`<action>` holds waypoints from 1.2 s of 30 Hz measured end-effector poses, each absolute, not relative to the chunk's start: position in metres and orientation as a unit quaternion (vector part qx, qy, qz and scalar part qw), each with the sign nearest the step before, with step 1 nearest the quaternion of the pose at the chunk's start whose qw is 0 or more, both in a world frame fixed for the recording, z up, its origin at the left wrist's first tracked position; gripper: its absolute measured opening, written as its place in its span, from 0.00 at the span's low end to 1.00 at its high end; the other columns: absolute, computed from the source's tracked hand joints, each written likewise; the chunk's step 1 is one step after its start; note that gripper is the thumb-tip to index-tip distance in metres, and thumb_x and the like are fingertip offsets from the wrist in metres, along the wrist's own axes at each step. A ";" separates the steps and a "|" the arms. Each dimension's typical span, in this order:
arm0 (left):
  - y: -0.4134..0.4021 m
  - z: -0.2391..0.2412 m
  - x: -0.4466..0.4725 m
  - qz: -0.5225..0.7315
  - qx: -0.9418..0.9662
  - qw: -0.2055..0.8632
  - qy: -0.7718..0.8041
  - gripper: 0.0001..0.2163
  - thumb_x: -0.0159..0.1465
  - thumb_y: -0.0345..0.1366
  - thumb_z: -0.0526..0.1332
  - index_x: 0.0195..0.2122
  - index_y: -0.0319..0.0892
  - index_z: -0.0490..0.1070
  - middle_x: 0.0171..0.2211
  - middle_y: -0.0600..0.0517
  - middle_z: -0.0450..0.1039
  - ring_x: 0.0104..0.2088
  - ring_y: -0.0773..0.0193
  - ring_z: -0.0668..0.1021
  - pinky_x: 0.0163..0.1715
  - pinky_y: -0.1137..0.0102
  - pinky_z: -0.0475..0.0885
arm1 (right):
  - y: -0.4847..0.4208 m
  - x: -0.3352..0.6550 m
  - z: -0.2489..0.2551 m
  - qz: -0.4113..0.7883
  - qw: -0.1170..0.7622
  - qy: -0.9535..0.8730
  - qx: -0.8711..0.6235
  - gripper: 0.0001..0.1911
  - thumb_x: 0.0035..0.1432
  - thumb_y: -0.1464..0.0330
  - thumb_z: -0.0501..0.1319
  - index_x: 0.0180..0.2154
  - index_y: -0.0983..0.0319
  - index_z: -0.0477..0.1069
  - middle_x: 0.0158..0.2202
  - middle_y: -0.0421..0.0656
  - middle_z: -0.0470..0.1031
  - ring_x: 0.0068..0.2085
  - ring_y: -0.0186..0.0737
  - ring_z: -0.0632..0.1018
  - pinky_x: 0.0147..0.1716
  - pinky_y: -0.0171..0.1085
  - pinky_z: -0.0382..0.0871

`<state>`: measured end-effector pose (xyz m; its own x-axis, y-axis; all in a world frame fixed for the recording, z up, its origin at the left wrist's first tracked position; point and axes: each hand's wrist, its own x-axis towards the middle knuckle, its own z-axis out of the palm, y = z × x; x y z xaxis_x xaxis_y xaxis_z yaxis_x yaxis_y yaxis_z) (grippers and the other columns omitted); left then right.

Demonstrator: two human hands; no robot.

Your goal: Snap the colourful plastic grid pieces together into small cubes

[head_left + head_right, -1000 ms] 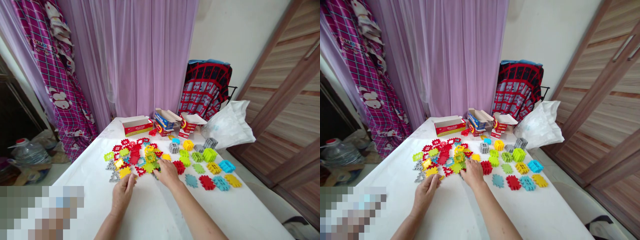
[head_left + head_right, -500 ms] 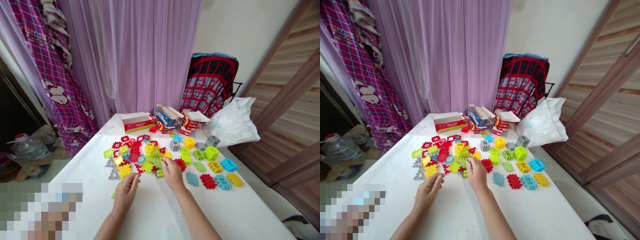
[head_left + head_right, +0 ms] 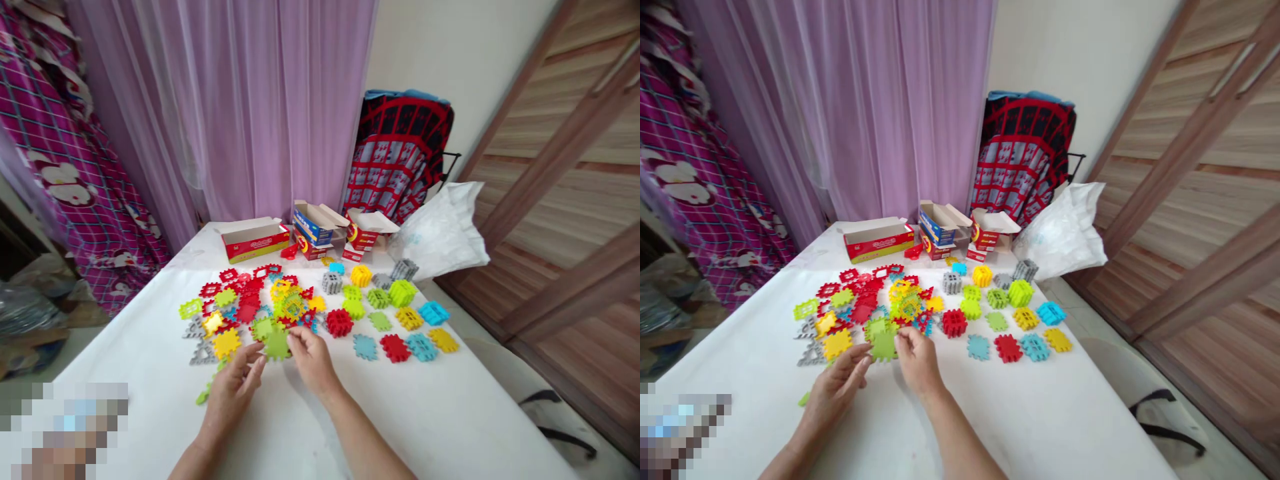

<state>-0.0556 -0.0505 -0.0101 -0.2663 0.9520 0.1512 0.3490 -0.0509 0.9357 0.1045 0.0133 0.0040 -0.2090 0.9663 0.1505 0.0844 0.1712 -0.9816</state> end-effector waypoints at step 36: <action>-0.050 -0.005 -0.049 0.492 0.359 0.498 0.618 0.35 0.46 0.64 0.62 0.43 0.39 0.72 0.11 0.59 0.66 0.09 0.74 0.58 0.10 0.78 0.49 | -0.011 0.133 0.027 0.191 0.296 -0.837 -0.417 0.14 0.51 0.68 0.67 0.42 0.58 0.72 0.40 0.41 0.78 0.42 0.41 0.77 0.41 0.38 0.69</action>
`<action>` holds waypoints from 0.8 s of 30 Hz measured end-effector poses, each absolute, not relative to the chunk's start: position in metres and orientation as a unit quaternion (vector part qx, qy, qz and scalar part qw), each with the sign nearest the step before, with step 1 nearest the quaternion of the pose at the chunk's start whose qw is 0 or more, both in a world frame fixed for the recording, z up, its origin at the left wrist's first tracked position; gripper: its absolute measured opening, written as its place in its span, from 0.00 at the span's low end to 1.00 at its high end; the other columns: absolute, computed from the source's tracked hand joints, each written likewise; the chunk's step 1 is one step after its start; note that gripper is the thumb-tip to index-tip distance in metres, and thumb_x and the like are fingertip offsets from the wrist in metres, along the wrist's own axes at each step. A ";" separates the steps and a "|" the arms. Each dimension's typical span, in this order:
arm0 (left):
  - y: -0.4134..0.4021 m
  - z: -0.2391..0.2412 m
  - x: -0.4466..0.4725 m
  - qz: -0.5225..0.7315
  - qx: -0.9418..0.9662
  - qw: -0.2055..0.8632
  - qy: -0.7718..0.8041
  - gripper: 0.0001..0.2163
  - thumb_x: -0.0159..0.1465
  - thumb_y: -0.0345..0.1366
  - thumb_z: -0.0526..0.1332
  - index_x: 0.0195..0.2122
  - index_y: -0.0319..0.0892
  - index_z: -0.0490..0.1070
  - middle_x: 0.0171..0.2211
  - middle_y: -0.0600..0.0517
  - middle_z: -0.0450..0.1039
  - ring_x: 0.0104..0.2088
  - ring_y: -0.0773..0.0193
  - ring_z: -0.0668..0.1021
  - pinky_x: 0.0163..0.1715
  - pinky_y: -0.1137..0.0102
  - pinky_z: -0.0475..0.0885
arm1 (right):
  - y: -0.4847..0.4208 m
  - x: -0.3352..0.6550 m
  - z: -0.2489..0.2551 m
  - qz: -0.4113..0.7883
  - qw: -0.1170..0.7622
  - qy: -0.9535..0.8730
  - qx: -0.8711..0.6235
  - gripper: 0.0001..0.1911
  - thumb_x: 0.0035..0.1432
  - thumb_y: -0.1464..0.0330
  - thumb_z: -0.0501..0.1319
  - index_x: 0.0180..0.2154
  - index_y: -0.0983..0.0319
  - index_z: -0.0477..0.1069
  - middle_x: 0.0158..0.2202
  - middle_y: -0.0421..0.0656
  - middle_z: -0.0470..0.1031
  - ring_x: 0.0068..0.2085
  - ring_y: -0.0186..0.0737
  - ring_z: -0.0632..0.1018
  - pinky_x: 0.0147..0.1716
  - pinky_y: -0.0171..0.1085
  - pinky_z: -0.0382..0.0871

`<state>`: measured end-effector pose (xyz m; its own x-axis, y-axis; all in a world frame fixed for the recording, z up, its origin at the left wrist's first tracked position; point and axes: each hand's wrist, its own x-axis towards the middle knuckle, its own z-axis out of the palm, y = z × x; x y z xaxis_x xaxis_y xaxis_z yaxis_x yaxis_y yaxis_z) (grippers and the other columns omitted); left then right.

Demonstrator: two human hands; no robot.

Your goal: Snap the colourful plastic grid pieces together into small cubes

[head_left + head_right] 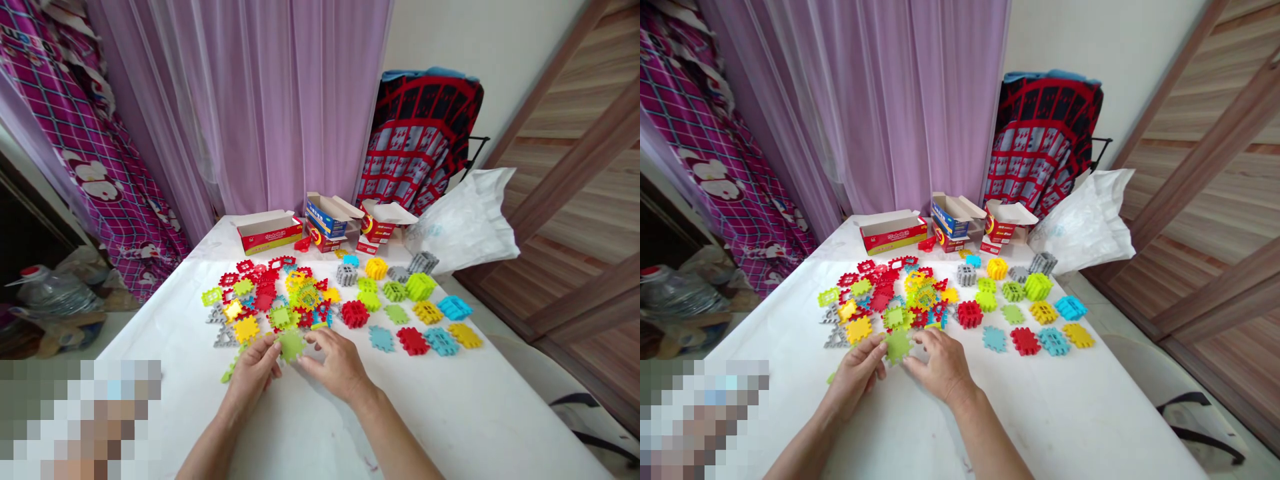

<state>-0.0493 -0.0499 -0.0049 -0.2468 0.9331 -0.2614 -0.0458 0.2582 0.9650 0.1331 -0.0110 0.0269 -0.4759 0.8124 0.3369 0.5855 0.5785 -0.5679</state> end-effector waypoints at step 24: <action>-0.060 0.019 -0.041 0.432 0.455 0.518 0.582 0.34 0.51 0.64 0.59 0.45 0.39 0.74 0.21 0.53 0.73 0.13 0.73 0.63 0.12 0.76 0.55 | -0.002 0.158 0.063 0.137 0.166 -0.910 -0.354 0.25 0.49 0.63 0.67 0.50 0.58 0.67 0.48 0.44 0.71 0.49 0.44 0.72 0.47 0.41 0.67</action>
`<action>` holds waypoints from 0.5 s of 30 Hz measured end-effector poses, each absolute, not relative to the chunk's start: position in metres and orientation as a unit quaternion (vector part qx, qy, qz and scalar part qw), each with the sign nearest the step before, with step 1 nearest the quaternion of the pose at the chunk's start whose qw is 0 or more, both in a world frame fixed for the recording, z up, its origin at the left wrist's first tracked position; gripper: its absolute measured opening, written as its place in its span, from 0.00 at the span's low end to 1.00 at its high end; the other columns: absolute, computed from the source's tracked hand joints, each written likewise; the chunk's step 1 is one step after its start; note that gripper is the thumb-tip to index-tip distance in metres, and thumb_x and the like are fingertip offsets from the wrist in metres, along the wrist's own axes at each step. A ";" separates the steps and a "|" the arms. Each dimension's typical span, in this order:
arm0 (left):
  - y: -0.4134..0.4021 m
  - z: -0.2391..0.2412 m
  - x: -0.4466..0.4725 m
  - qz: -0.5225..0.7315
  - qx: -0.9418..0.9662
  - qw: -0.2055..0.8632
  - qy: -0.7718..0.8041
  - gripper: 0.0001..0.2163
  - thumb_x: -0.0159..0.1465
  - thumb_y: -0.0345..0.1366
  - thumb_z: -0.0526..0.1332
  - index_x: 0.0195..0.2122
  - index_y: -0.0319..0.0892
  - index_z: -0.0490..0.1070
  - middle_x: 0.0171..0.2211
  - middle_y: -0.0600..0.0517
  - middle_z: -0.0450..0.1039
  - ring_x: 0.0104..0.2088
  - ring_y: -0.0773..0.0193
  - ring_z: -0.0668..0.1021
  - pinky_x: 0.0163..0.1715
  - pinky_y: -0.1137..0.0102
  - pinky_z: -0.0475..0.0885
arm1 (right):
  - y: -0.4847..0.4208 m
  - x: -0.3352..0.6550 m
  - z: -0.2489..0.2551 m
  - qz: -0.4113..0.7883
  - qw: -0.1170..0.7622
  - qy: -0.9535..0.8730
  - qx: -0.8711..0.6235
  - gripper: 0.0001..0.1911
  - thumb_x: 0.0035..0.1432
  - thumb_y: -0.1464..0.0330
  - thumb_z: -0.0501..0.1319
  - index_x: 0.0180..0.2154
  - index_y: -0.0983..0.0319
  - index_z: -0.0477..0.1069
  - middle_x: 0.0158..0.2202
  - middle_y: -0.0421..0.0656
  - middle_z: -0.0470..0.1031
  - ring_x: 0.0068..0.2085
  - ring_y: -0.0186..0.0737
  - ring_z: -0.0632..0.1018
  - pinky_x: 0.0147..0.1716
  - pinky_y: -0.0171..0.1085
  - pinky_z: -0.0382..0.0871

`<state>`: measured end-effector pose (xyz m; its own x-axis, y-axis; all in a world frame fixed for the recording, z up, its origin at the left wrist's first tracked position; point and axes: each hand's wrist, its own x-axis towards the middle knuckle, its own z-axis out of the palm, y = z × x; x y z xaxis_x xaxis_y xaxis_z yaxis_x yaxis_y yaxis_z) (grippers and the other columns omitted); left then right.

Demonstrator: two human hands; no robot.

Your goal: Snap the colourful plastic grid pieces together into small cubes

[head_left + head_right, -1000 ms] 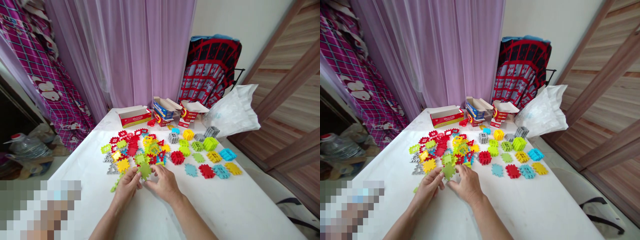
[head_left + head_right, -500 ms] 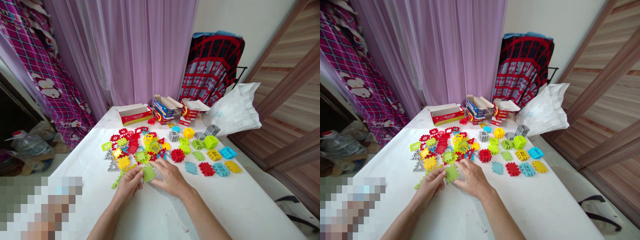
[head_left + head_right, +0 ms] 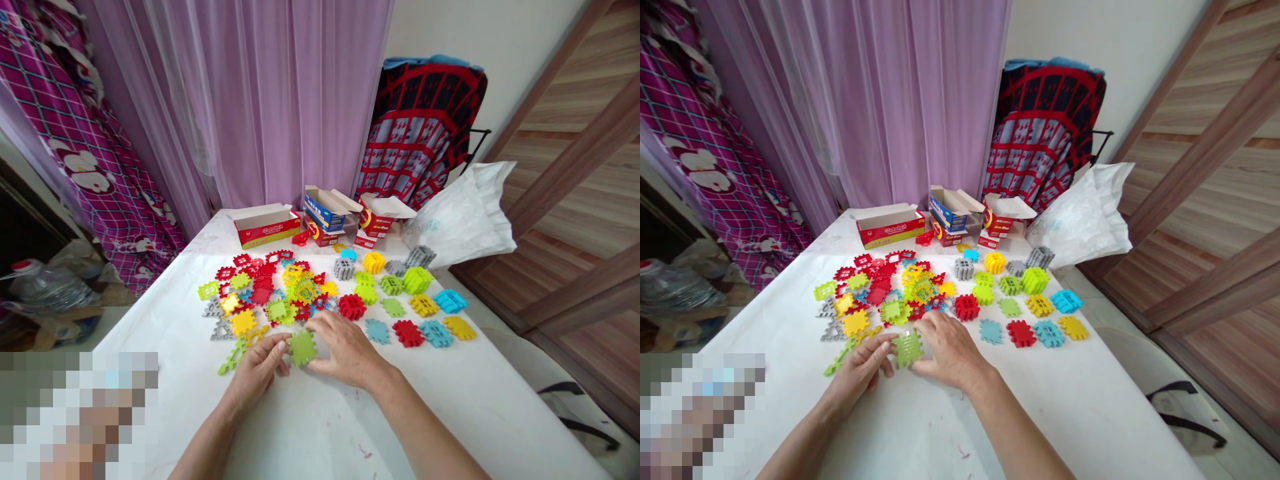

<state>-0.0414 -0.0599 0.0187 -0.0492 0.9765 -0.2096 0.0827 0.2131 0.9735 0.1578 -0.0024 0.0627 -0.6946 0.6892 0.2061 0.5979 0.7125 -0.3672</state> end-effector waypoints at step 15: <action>-0.057 0.019 -0.042 0.445 0.432 0.486 0.616 0.33 0.50 0.65 0.59 0.42 0.41 0.74 0.34 0.48 0.76 0.23 0.66 0.74 0.14 0.76 0.62 | 0.071 0.344 0.083 0.100 0.051 -0.792 -0.600 0.28 0.48 0.64 0.67 0.53 0.59 0.70 0.42 0.43 0.75 0.40 0.42 0.76 0.38 0.36 0.66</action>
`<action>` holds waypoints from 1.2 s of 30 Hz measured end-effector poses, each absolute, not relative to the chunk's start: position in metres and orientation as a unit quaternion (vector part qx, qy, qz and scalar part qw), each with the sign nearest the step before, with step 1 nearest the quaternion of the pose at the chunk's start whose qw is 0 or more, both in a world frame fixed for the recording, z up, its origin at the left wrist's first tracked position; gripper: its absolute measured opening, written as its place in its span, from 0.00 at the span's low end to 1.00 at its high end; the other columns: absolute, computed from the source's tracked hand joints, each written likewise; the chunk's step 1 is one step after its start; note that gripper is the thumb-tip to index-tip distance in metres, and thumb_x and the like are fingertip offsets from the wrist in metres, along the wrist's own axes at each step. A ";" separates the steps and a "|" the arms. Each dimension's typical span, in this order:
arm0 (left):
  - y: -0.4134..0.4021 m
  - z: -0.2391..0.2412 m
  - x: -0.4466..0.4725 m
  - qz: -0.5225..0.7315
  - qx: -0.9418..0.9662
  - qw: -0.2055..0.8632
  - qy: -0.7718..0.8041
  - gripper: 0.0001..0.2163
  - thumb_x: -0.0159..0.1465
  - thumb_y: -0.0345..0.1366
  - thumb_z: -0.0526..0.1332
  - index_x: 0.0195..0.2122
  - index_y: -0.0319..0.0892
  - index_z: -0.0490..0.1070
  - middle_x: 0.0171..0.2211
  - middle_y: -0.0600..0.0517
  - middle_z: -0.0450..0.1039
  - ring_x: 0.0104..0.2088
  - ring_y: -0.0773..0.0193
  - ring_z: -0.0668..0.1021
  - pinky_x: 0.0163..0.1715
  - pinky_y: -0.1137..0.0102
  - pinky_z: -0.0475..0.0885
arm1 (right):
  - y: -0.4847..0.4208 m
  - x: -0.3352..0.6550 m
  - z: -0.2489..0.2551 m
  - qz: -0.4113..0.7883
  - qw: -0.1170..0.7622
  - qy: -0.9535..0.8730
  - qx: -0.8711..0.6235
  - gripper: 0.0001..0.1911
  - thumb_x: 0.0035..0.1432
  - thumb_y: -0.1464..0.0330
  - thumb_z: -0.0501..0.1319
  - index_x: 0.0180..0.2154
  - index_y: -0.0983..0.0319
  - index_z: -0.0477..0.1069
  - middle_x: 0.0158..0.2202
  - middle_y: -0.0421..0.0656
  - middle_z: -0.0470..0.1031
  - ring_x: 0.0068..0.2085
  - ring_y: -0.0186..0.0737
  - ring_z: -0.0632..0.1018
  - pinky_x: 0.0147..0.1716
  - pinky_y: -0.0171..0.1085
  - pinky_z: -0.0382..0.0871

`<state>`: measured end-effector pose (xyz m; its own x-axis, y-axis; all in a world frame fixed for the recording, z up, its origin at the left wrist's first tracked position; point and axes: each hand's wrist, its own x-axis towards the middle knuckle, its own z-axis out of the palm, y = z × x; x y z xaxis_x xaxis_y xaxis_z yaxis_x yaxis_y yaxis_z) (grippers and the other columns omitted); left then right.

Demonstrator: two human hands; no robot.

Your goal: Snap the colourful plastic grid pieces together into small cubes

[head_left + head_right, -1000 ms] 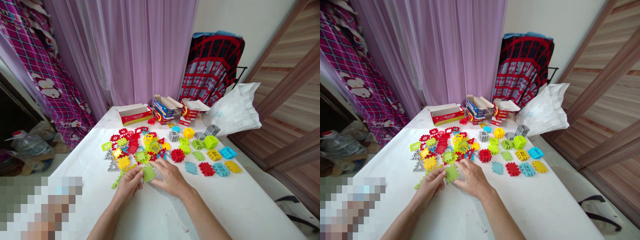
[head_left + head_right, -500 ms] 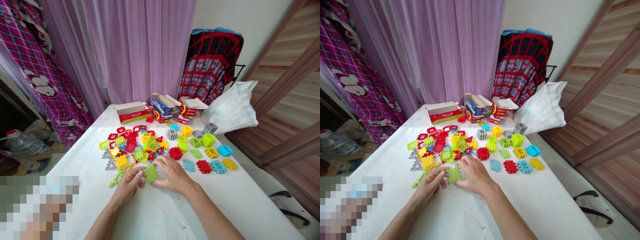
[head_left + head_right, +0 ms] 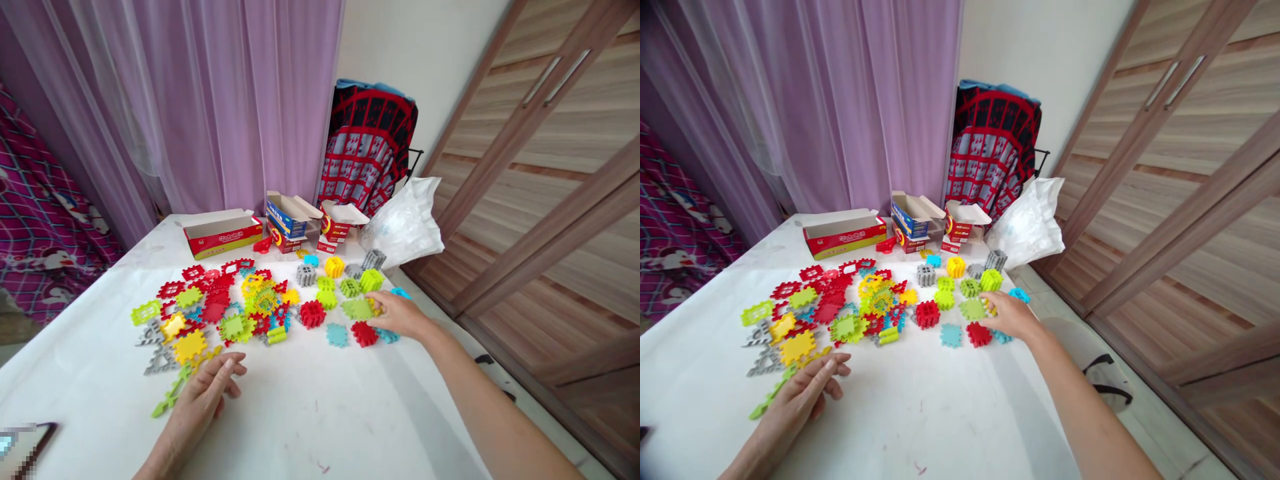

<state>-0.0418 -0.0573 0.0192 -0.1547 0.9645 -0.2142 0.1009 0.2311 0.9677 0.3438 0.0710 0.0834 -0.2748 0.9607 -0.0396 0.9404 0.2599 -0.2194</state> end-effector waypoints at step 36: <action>-0.054 0.016 -0.045 0.427 0.434 0.461 0.645 0.32 0.46 0.67 0.61 0.39 0.44 0.77 0.31 0.48 0.78 0.23 0.63 0.75 0.12 0.74 0.65 | 0.121 0.315 0.077 0.037 -0.141 -0.832 -0.535 0.30 0.47 0.69 0.64 0.55 0.53 0.71 0.43 0.43 0.79 0.44 0.47 0.78 0.34 0.35 0.66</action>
